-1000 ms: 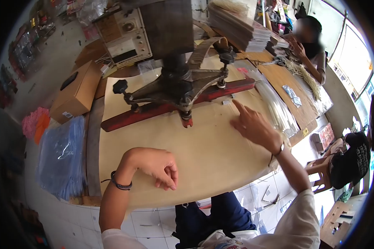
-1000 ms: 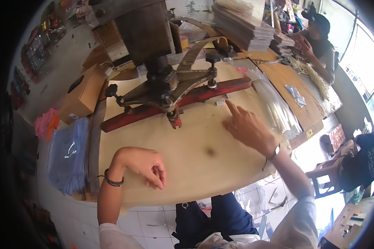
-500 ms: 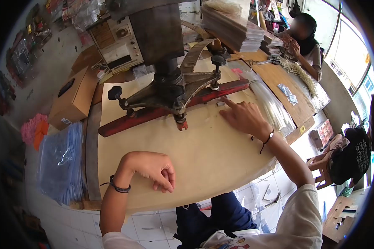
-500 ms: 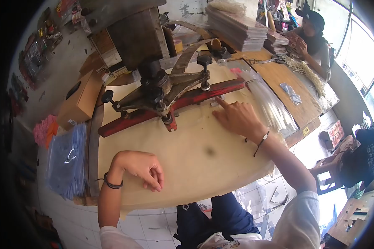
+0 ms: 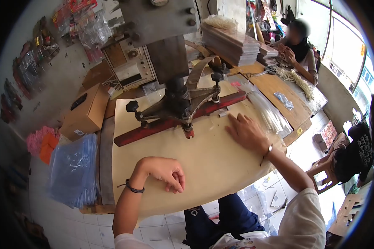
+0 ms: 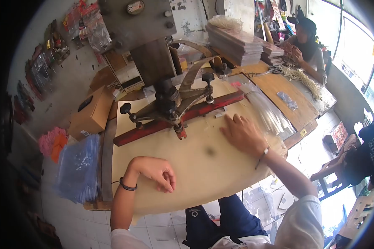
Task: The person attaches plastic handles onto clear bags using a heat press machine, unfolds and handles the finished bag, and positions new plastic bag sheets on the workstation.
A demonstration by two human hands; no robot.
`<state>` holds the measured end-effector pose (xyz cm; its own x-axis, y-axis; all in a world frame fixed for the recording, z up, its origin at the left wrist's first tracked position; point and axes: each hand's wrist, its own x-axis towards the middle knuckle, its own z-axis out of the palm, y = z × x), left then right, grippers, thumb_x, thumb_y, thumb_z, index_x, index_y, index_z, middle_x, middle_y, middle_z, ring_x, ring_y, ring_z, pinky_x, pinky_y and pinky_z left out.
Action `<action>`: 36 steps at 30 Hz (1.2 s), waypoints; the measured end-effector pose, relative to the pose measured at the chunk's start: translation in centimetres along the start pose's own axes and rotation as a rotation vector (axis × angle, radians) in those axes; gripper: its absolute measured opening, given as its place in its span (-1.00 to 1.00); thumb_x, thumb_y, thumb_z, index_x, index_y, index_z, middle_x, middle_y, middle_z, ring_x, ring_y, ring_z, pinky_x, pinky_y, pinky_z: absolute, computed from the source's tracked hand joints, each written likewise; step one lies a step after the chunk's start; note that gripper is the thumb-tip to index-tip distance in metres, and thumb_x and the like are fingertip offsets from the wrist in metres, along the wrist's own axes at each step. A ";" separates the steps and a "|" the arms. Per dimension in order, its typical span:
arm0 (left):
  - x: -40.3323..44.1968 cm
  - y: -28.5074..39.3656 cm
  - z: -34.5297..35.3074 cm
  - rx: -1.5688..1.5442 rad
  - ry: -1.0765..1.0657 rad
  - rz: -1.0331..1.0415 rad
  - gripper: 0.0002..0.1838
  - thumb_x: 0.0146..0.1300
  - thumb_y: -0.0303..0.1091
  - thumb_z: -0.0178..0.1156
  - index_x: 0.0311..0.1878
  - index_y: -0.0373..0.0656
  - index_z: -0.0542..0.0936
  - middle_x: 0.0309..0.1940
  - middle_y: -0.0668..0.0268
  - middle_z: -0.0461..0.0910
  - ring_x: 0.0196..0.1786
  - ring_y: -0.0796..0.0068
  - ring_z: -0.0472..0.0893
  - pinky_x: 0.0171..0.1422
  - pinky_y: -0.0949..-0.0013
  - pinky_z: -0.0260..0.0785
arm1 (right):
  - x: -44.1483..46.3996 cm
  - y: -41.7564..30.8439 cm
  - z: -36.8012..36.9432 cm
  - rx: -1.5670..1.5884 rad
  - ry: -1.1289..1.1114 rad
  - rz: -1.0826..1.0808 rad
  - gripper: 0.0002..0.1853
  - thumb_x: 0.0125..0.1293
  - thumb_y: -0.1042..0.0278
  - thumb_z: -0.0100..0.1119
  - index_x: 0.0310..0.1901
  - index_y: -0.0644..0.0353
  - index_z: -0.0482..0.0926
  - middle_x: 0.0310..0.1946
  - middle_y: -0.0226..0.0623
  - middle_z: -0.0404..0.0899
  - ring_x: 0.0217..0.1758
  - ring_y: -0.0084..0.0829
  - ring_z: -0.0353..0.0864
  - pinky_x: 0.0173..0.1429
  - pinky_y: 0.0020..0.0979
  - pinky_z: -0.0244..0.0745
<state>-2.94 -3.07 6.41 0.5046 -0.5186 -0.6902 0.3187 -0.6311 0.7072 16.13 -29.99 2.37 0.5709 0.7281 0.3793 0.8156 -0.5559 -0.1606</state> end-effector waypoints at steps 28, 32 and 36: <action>0.2 0.2 -0.1 -0.035 0.017 -0.076 -0.71 0.27 -0.22 0.44 -0.14 -0.28 0.74 -0.35 0.26 0.78 -0.39 0.58 0.72 -0.33 0.50 0.54 | -11.8 -2.4 2.2 0.153 0.593 0.055 -0.66 0.44 0.24 0.01 -0.38 0.15 0.73 -0.22 -0.30 0.80 -0.07 -0.26 0.74 0.13 -0.26 0.35; -0.1 1.1 0.2 -0.014 0.069 -0.117 -0.74 0.26 -0.19 0.44 -0.18 -0.21 0.76 -0.39 0.31 0.77 -0.42 0.61 0.71 -0.40 0.53 0.46 | -11.8 -2.3 2.5 0.137 0.624 0.037 -0.66 0.44 0.24 0.01 -0.39 0.13 0.73 -0.23 -0.34 0.80 -0.09 -0.28 0.75 0.12 -0.28 0.34; -0.3 1.1 0.5 0.089 0.169 -0.044 -0.75 0.24 -0.17 0.46 -0.24 -0.18 0.77 -0.45 0.33 0.75 -0.45 0.62 0.67 -0.42 0.54 0.41 | -11.8 -2.3 2.4 0.138 0.641 0.035 -0.67 0.44 0.24 0.02 -0.40 0.12 0.73 -0.24 -0.36 0.80 -0.11 -0.30 0.74 0.12 -0.29 0.33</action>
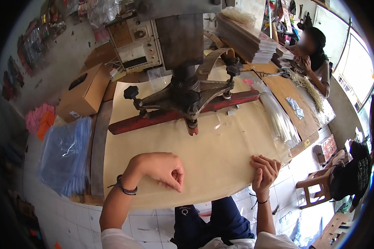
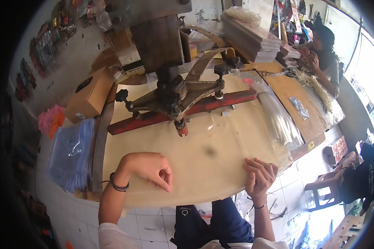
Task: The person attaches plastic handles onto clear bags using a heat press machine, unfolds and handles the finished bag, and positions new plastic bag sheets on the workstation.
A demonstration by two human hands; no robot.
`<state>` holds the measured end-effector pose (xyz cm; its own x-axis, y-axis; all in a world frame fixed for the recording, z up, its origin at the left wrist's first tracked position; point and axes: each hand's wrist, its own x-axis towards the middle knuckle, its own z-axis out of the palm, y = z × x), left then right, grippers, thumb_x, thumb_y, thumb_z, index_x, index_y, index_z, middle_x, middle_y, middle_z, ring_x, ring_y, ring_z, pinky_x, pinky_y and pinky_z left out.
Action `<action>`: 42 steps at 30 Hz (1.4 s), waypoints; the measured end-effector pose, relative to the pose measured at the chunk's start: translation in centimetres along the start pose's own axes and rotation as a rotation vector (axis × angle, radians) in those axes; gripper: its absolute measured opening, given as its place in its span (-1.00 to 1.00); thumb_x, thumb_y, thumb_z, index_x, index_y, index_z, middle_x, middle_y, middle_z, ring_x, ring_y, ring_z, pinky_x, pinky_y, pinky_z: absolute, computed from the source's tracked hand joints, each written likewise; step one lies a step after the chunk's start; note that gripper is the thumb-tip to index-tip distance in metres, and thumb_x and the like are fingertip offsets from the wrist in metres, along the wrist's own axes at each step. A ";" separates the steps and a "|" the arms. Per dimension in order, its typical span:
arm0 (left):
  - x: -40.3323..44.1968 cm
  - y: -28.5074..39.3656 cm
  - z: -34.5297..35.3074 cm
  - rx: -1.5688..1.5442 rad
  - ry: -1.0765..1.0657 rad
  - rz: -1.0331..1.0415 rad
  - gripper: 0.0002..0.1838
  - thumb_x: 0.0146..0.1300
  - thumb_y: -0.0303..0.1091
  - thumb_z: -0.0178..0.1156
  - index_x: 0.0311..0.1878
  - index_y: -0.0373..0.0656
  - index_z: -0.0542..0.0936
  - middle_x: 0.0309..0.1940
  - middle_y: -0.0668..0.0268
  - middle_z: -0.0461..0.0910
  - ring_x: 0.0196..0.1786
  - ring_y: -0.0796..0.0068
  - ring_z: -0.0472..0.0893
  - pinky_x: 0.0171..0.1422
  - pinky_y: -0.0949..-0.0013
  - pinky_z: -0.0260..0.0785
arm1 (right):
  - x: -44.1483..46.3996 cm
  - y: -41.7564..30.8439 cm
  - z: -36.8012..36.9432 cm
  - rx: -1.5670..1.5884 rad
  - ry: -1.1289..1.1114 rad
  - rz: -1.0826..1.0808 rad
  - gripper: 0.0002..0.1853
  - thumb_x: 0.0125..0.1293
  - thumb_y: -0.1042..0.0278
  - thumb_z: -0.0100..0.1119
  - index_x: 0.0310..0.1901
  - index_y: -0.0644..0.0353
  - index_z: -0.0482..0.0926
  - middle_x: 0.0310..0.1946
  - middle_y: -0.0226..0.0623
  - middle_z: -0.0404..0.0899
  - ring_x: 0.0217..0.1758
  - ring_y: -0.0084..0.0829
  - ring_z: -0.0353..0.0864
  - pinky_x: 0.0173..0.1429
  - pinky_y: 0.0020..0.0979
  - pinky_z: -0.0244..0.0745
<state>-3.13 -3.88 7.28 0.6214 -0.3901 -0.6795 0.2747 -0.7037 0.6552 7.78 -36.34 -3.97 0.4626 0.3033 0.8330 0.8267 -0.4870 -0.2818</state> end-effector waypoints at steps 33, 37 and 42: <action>-1.8 -0.6 -0.9 0.100 0.106 -0.216 -0.71 0.10 -0.15 0.54 -0.37 -0.20 0.73 -0.46 0.34 0.76 -0.50 0.63 0.65 -0.37 0.50 0.48 | -0.6 0.1 -0.2 -0.004 -0.048 0.009 -0.58 0.51 0.19 -0.08 -0.35 0.19 0.73 -0.20 -0.26 0.80 -0.01 -0.23 0.72 0.18 -0.23 0.30; -1.8 -0.8 -0.8 0.101 0.115 -0.212 -0.70 0.09 -0.15 0.54 -0.38 -0.20 0.73 -0.47 0.34 0.76 -0.50 0.63 0.64 -0.38 0.50 0.47 | -0.5 0.1 0.0 -0.004 -0.015 0.002 -0.64 0.47 0.22 -0.01 -0.37 0.14 0.74 -0.22 -0.32 0.80 -0.06 -0.27 0.73 0.15 -0.26 0.32; -1.8 -0.6 -0.9 0.107 0.116 -0.208 -0.69 0.08 -0.14 0.55 -0.38 -0.20 0.73 -0.47 0.33 0.76 -0.51 0.62 0.64 -0.39 0.49 0.46 | -0.4 0.1 0.0 -0.005 -0.001 -0.001 -0.67 0.45 0.23 0.03 -0.38 0.13 0.74 -0.23 -0.35 0.80 -0.08 -0.28 0.73 0.14 -0.27 0.32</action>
<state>-3.79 -2.22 8.37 0.6415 -0.1637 -0.7494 0.3302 -0.8229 0.4624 7.64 -36.49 -4.35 0.4618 0.3047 0.8330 0.8256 -0.4910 -0.2781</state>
